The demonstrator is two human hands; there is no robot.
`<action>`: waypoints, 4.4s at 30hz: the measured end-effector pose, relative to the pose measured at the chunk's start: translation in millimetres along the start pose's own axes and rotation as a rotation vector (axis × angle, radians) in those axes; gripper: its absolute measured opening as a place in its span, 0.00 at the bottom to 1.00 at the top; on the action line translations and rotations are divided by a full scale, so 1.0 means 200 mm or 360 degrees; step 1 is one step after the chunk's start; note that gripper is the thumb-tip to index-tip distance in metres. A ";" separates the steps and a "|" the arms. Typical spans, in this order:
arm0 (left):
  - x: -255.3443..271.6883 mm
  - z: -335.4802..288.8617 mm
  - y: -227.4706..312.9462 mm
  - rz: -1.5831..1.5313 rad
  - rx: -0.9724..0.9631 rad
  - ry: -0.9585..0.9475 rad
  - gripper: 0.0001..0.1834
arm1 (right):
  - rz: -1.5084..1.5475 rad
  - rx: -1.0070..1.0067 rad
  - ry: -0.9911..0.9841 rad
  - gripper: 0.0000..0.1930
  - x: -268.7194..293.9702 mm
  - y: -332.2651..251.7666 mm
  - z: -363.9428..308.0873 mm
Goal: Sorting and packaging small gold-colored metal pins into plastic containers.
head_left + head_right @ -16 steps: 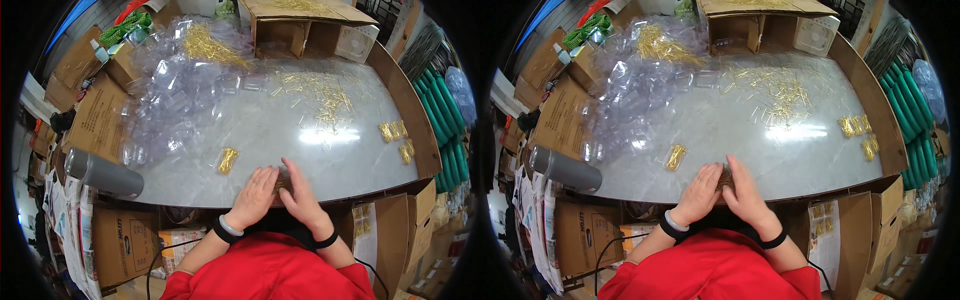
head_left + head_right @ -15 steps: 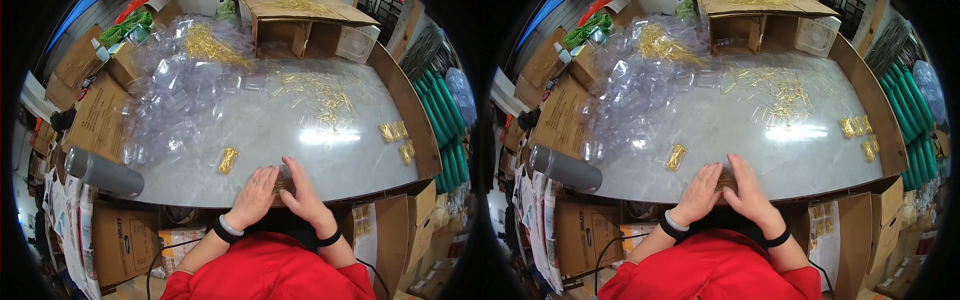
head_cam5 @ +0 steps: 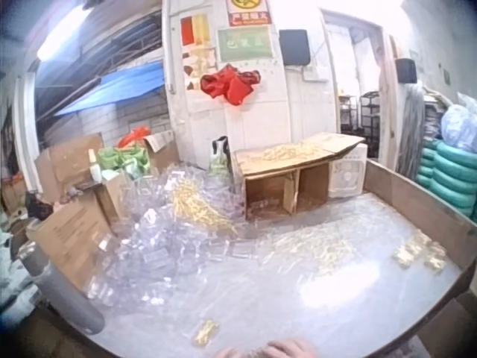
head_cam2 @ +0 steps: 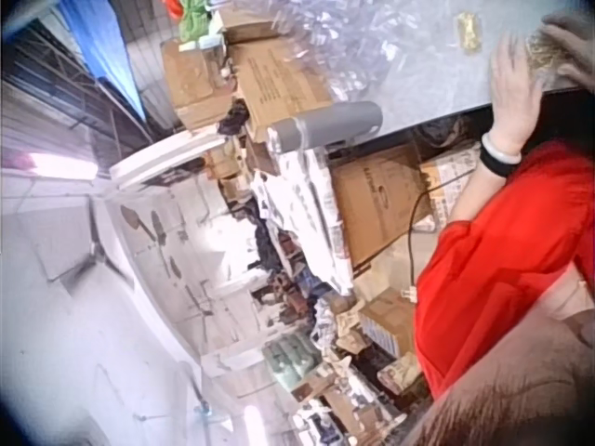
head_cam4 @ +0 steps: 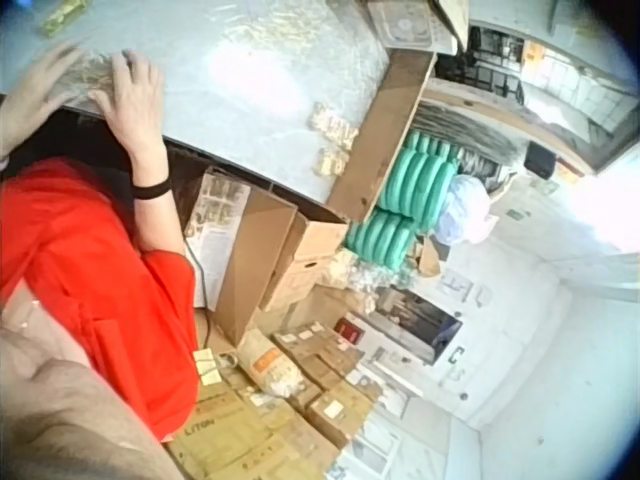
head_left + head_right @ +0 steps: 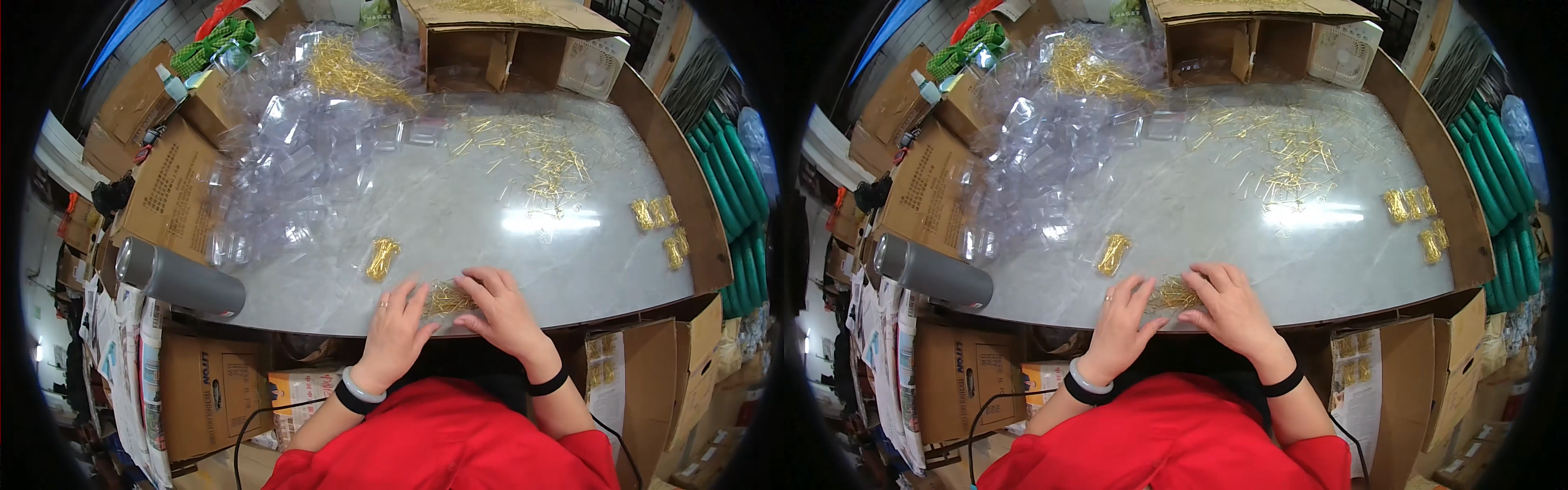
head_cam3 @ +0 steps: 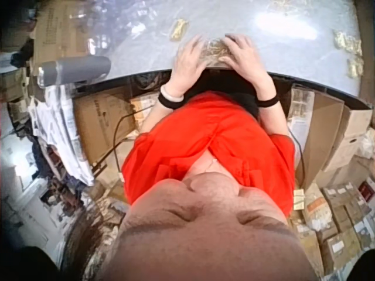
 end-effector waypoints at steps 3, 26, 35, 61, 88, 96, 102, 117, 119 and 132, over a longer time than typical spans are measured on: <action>-0.01 0.00 -0.01 0.0024 0.0112 0.0037 0.21 | -0.0101 0.0118 0.0011 0.27 -0.01 -0.04 0.02; -0.05 0.17 0.00 -0.0371 0.0090 0.0128 0.12 | -0.0079 0.0134 -0.0017 0.27 -0.05 0.01 0.01; 0.00 0.12 0.03 -0.0191 -0.0004 0.0232 0.17 | -0.0021 0.0036 0.0047 0.28 -0.02 0.01 0.00; -0.20 0.17 0.16 0.0059 -0.0569 -0.0263 0.39 | 0.1143 -0.0397 0.0984 0.18 0.09 0.16 -0.22; -0.25 0.11 0.15 -0.0181 -0.0318 -0.0027 0.32 | 0.0171 -0.0269 0.0588 0.30 0.11 0.00 -0.23; -0.22 0.13 0.14 -0.0198 -0.0448 -0.0168 0.30 | 0.0030 -0.0309 0.0562 0.24 0.06 0.08 -0.20; -0.27 0.11 0.12 -0.0166 -0.0386 -0.0117 0.33 | 0.0606 -0.0329 0.0677 0.31 -0.13 -0.01 -0.14; -0.19 0.13 0.07 -0.0794 -0.0221 -0.0123 0.44 | 0.0256 0.0015 0.0072 0.37 0.03 0.01 -0.01; -0.17 0.12 0.04 -0.0791 -0.0193 -0.0176 0.45 | 0.0194 0.0097 0.0015 0.37 0.02 0.03 0.00; -0.17 0.10 0.07 -0.0644 -0.0018 0.0015 0.43 | -0.0121 0.0102 0.0045 0.23 -0.04 0.01 -0.01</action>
Point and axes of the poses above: each hand's wrist, its own z-axis towards the middle knuckle, its own x-axis out of the back of the hand, y = z × x, the point moved 6 cm from there along z, towards the middle knuckle, and after that the axes turned 12 degrees about z, right-handed, at the moved point
